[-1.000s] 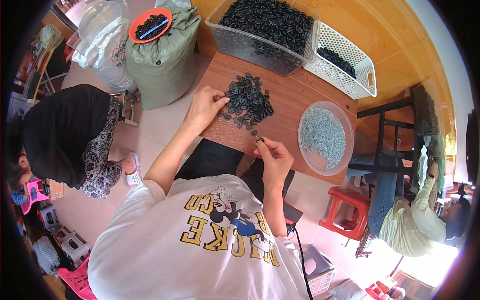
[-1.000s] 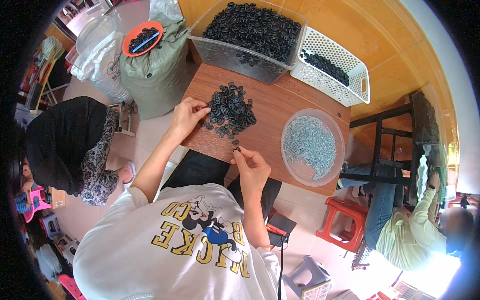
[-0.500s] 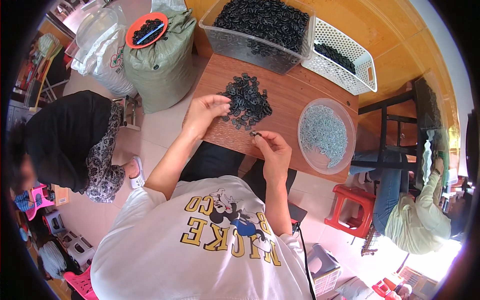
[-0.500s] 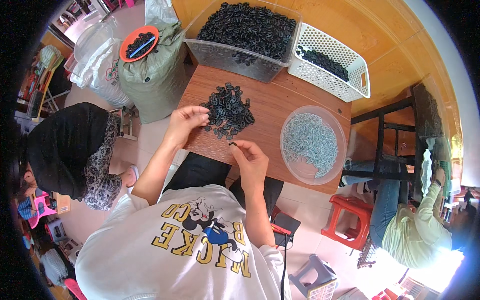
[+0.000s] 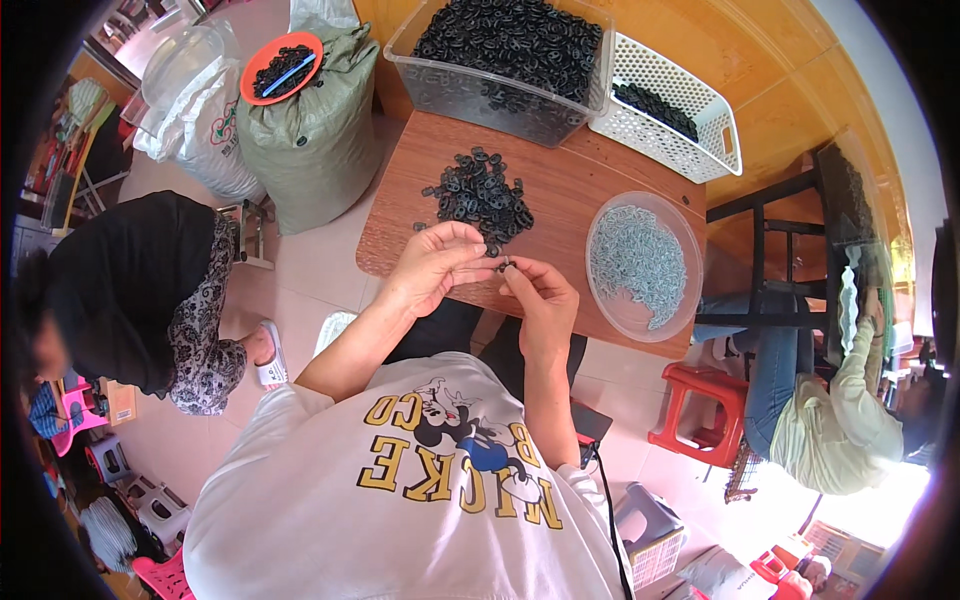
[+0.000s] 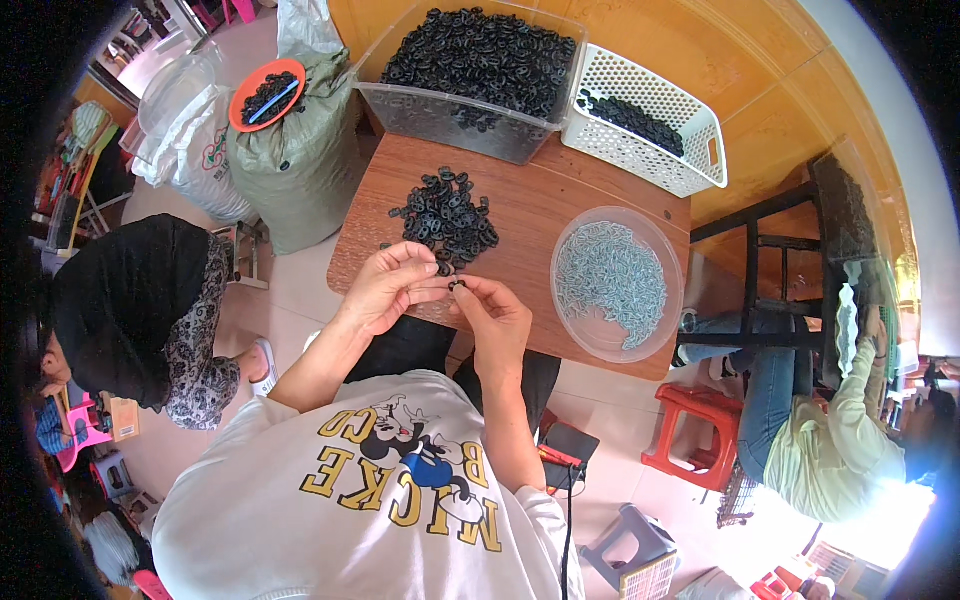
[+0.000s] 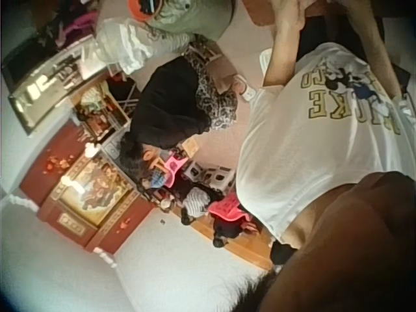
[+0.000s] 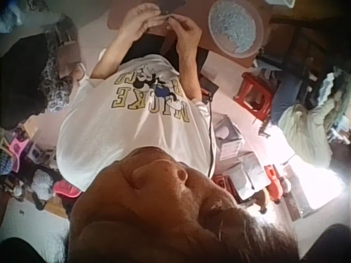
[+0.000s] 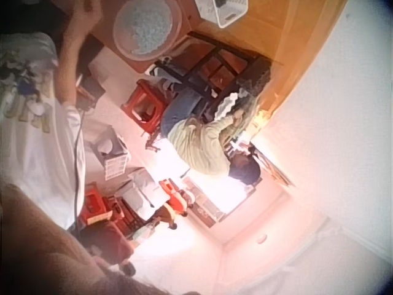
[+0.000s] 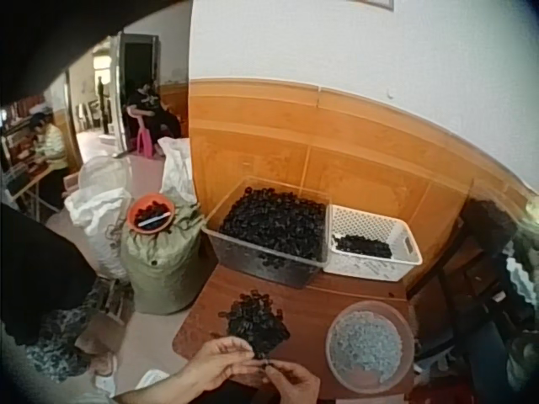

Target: The person repeatedly picks up small black plastic components and light-blue fasteners from a table, inserts the fasteners into the components, and places the assembled units into a clear plastic bowl. The process is performed by hand without tools.

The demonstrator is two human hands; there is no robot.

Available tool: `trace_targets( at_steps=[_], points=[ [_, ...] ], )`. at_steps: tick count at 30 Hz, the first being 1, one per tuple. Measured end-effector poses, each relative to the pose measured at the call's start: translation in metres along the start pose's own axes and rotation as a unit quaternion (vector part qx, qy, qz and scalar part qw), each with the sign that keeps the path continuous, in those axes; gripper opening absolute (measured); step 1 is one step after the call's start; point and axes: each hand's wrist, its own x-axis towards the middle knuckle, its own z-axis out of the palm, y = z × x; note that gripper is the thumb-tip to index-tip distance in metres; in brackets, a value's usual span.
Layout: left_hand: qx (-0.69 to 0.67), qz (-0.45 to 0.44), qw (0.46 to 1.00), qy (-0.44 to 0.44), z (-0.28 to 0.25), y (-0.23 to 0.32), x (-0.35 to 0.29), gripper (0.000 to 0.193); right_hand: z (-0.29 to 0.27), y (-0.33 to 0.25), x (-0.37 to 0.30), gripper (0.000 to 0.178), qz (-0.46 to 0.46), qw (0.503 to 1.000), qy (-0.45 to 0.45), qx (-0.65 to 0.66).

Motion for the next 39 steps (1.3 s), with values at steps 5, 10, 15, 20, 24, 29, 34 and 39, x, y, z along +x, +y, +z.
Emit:
trace_targets(
  at_steps=[5,10,15,20,24,29,34,39],
  points=[
    [0.010,0.017,0.998,0.057,0.020,-0.006,-0.005,0.023,-0.001,-0.003,-0.005,0.012,-0.001,1.000,0.001,-0.015],
    [-0.006,0.035,0.997,0.067,0.023,-0.016,-0.007,0.025,0.000,-0.002,-0.007,0.010,0.023,0.999,0.016,-0.032],
    [-0.008,0.034,0.997,0.063,0.025,-0.017,-0.012,0.022,-0.001,-0.003,-0.007,0.010,0.010,0.999,0.017,-0.027],
    [0.028,0.071,0.995,0.068,0.024,-0.021,-0.013,0.017,-0.002,0.003,-0.007,0.010,0.005,1.000,0.018,-0.024],
    [0.099,0.121,0.984,0.083,0.023,-0.026,-0.013,0.014,0.000,0.003,-0.008,0.011,0.010,0.999,0.028,-0.030],
    [0.107,0.140,0.982,0.075,0.020,-0.033,-0.016,0.016,0.001,0.006,-0.008,0.016,-0.008,1.000,0.020,-0.015],
    [0.125,0.097,0.986,0.045,0.019,-0.025,-0.020,0.024,-0.001,0.005,-0.010,0.029,-0.003,1.000,-0.021,-0.010],
    [0.115,0.104,0.988,0.009,0.018,-0.026,-0.024,0.029,-0.001,0.004,-0.011,0.031,-0.002,0.997,-0.054,0.047]
  ],
)
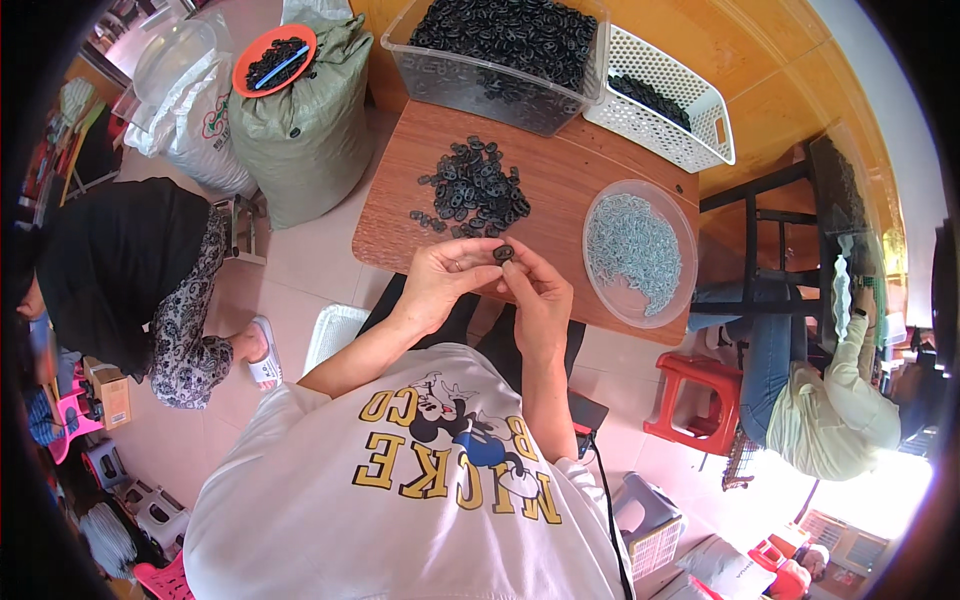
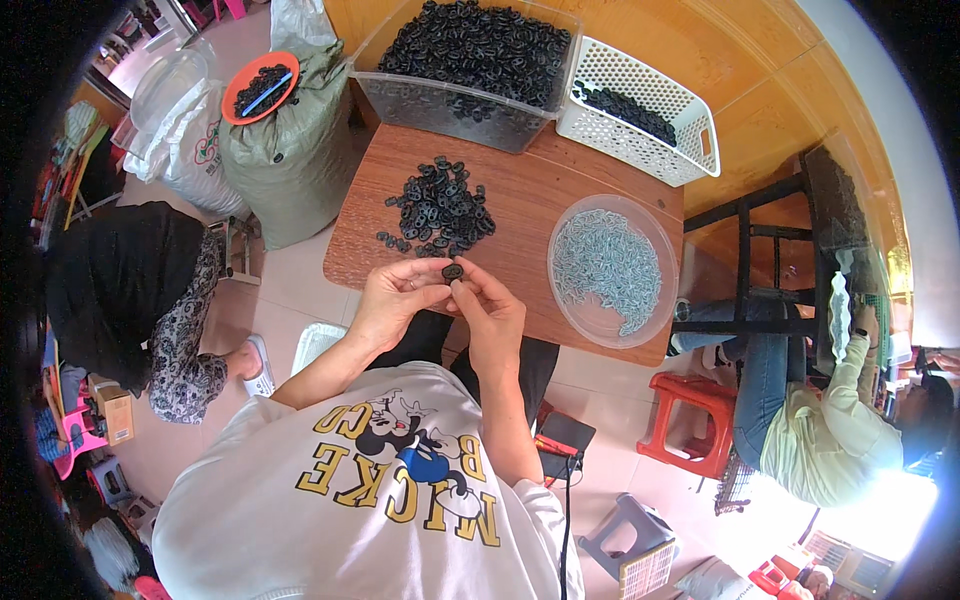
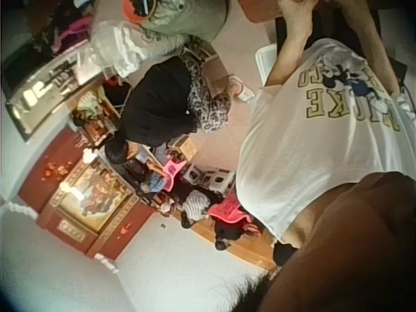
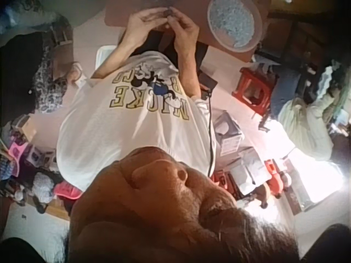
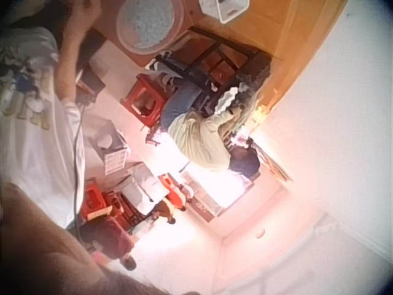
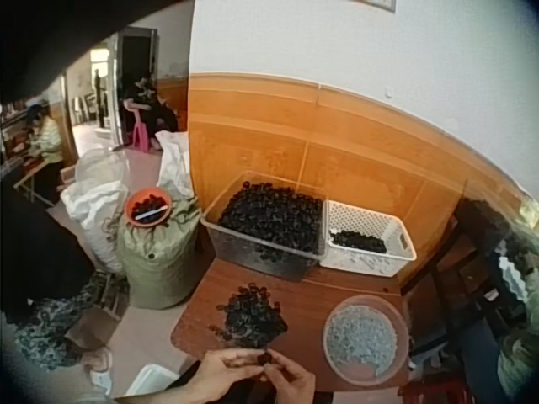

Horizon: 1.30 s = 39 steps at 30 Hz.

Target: The person repeatedly picks up small black plastic components and light-blue fasteners from a table, inserts the fasteners into the components, and places the assembled units into a clear plastic bowl. The process is performed by hand without tools.

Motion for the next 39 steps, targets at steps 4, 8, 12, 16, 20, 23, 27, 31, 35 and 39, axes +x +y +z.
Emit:
trace_targets(
  at_steps=[4,8,12,16,20,23,27,31,35,39],
  points=[
    [-0.027,0.026,0.999,-0.012,-0.002,-0.003,-0.001,0.029,-0.001,0.000,-0.002,0.030,0.000,0.999,-0.021,0.029],
    [-0.021,0.067,0.997,-0.028,-0.005,-0.008,-0.001,0.028,0.000,0.000,-0.003,0.029,-0.014,0.999,-0.034,0.024],
    [0.038,0.108,0.993,-0.015,-0.005,-0.006,-0.002,0.026,0.004,0.000,-0.005,0.028,-0.025,1.000,-0.017,0.000],
    [0.133,0.159,0.978,-0.009,-0.002,0.001,-0.006,0.024,0.008,-0.001,-0.007,0.025,-0.037,0.999,-0.008,-0.022],
    [0.170,0.197,0.965,-0.010,-0.003,-0.002,-0.006,0.020,0.011,0.000,-0.009,0.024,-0.048,0.998,0.011,-0.035],
    [0.254,0.238,0.937,-0.015,-0.007,-0.006,-0.005,0.021,0.012,0.004,-0.009,0.024,-0.064,0.997,0.021,-0.041],
    [0.183,0.209,0.960,-0.013,-0.005,-0.008,-0.004,0.025,0.014,0.000,-0.007,0.023,-0.055,0.997,0.025,-0.044],
    [0.101,0.234,0.967,0.017,0.008,-0.004,-0.004,0.046,0.010,-0.020,0.010,0.023,-0.052,0.992,0.016,-0.114],
    [0.237,0.426,0.866,-0.108,0.022,0.075,-0.039,0.061,-0.016,-0.078,0.076,0.026,-0.154,0.975,0.064,-0.144],
    [0.030,0.719,0.669,-0.184,-0.005,0.086,-0.092,0.036,-0.048,-0.143,0.168,0.064,-0.237,0.967,0.095,-0.024]
  ],
)
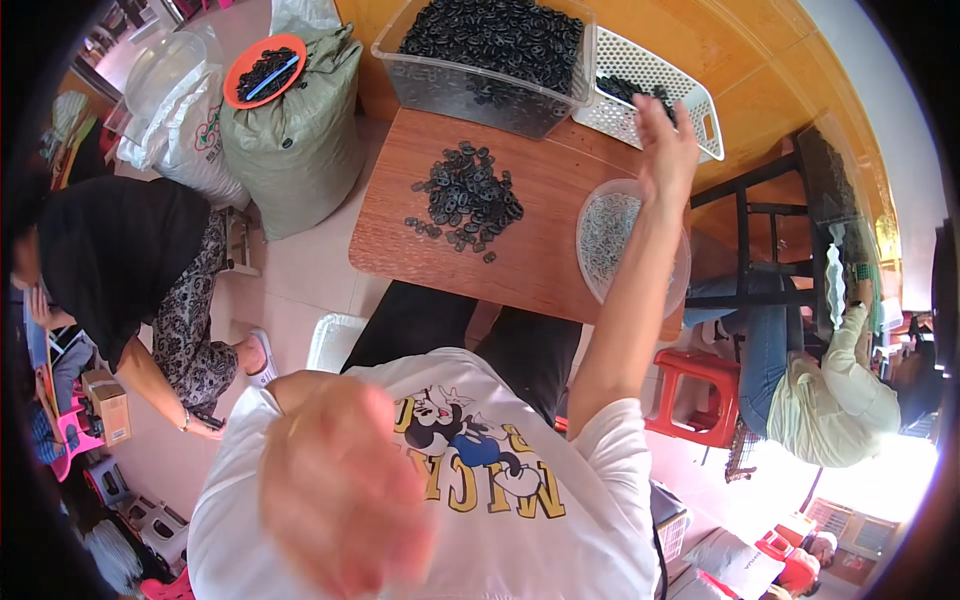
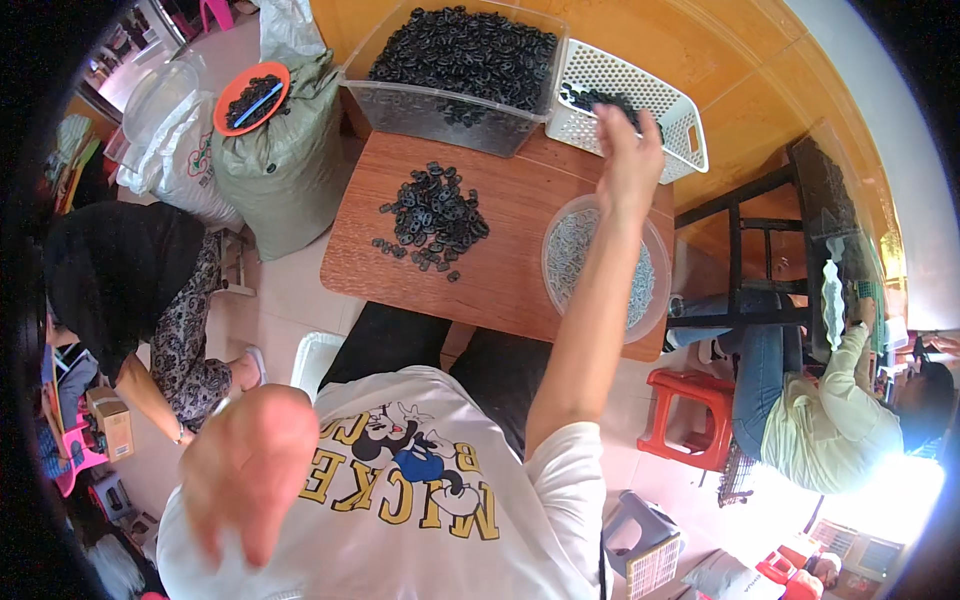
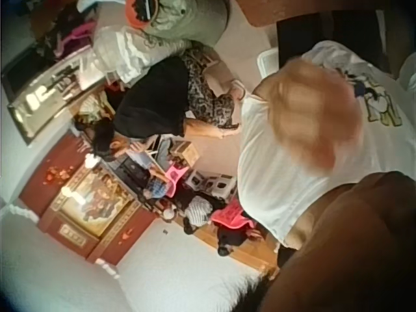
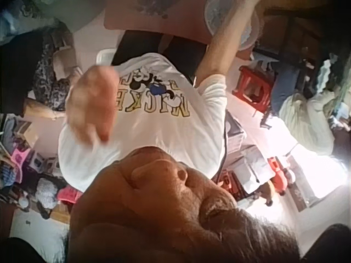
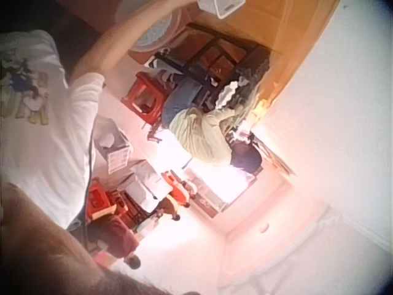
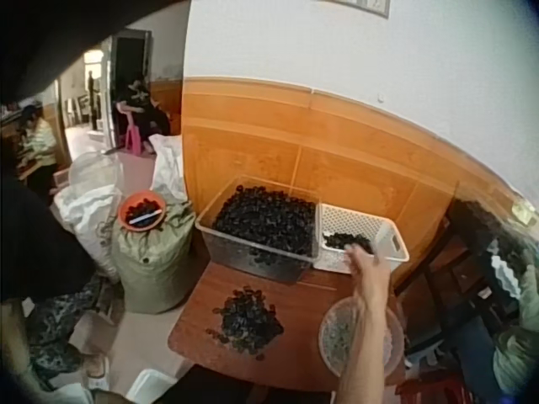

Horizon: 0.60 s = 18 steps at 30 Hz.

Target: The person repeatedly picks up small black plastic components and light-blue fasteners from a table, inserts the fasteners into the components, and places the assembled units into a clear plastic bowl. The process is performed by hand without tools.

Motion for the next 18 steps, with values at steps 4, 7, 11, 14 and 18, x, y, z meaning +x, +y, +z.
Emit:
trace_targets(
  at_steps=[4,7,11,14,18],
  points=[
    [-0.264,-0.040,0.964,-0.005,0.051,-0.011,0.091,0.032,0.007,0.012,-0.007,0.064,0.033,0.995,-0.013,-0.094],
    [-0.283,-0.031,0.957,0.059,0.057,-0.014,0.089,0.030,0.026,0.022,-0.079,0.042,0.033,0.975,-0.137,-0.173],
    [-0.301,-0.076,0.948,0.073,0.056,-0.012,0.089,0.031,0.018,0.045,-0.156,0.016,0.162,0.921,-0.143,-0.325],
    [-0.286,-0.042,0.950,0.120,0.064,-0.021,0.079,0.030,0.011,0.062,-0.181,0.013,0.046,0.891,-0.192,-0.408],
    [-0.174,-0.126,0.974,0.069,0.063,-0.049,0.047,0.025,-0.001,0.078,-0.187,0.014,-0.054,0.847,-0.248,-0.467]
  ],
)
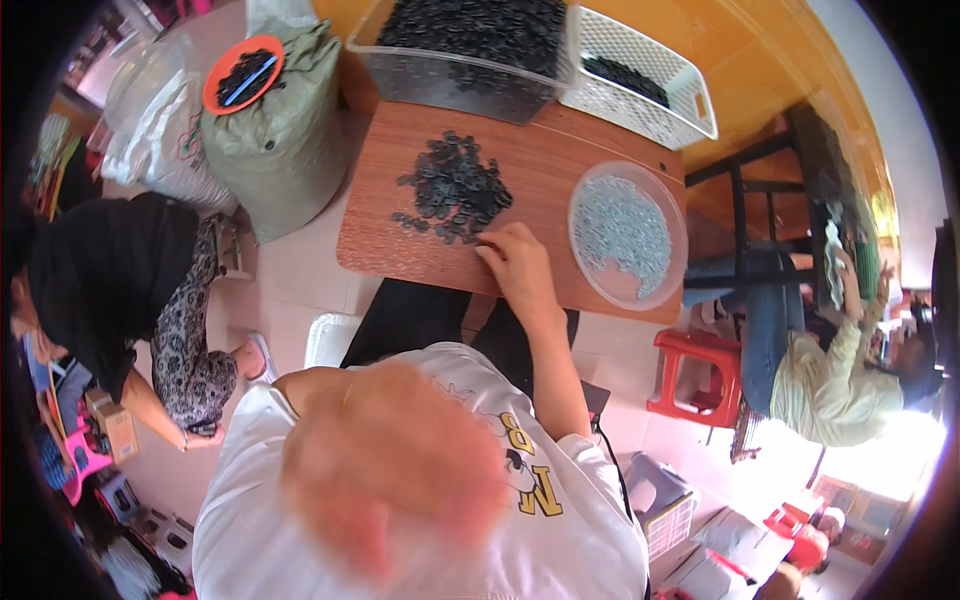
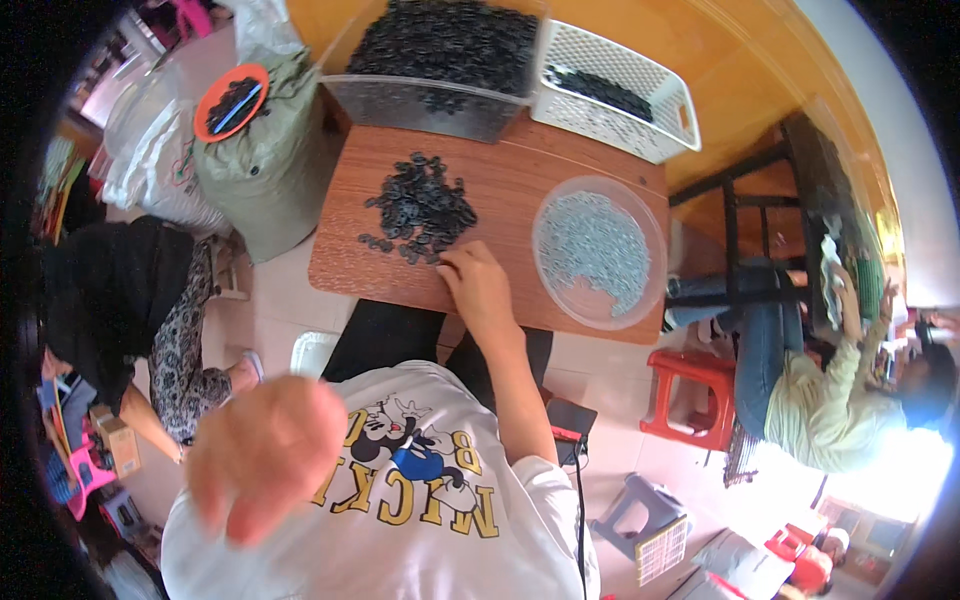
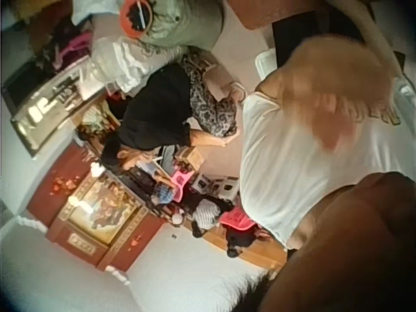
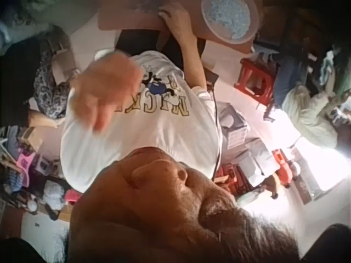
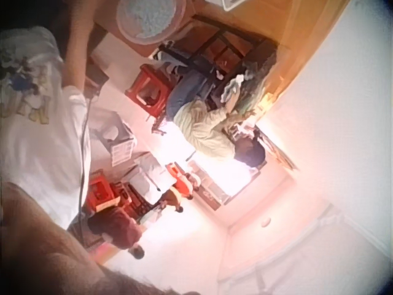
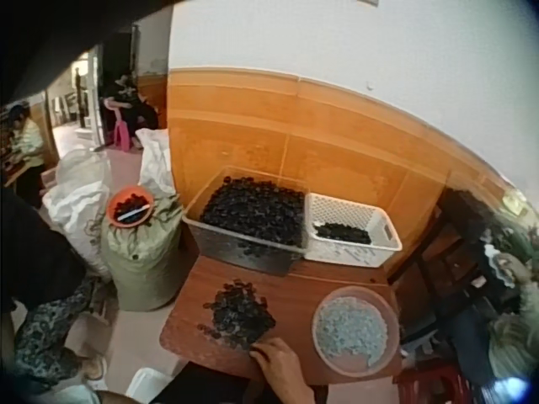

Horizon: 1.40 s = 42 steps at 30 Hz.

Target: The person repeatedly picks up small black plastic components and light-blue fasteners from a table, inserts the fasteners into the components, and places the assembled units into a clear plastic bowl. The process is performed by hand without tools.

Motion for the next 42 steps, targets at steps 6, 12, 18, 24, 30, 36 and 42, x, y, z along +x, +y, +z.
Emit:
trace_targets(
  at_steps=[6,12,18,24,30,36,42],
  points=[
    [0.272,-0.409,0.863,-0.117,-0.019,-0.047,-0.012,0.016,0.010,0.017,-0.008,0.026,-0.042,0.998,-0.050,0.008],
    [0.331,-0.487,0.774,-0.232,-0.023,-0.137,-0.062,0.013,0.016,0.018,-0.019,0.030,-0.090,0.985,0.127,0.080],
    [0.355,-0.432,0.735,-0.384,-0.026,-0.206,-0.112,0.008,-0.005,0.001,-0.076,0.013,0.048,0.982,0.115,0.144],
    [0.367,-0.327,0.694,-0.525,-0.013,-0.250,-0.144,0.007,-0.017,-0.004,-0.116,0.014,0.125,0.959,0.152,0.205],
    [0.371,-0.301,0.694,-0.539,-0.012,-0.257,-0.149,0.008,-0.027,-0.002,-0.118,0.013,0.127,0.949,0.182,0.223],
    [0.350,-0.363,0.727,-0.466,-0.009,-0.243,-0.131,0.013,-0.039,0.007,-0.112,0.028,0.210,0.836,0.213,0.460],
    [0.164,-0.653,0.732,-0.104,-0.024,-0.174,-0.098,0.012,-0.063,0.021,-0.103,0.019,0.235,0.703,0.240,0.627]
  ],
)
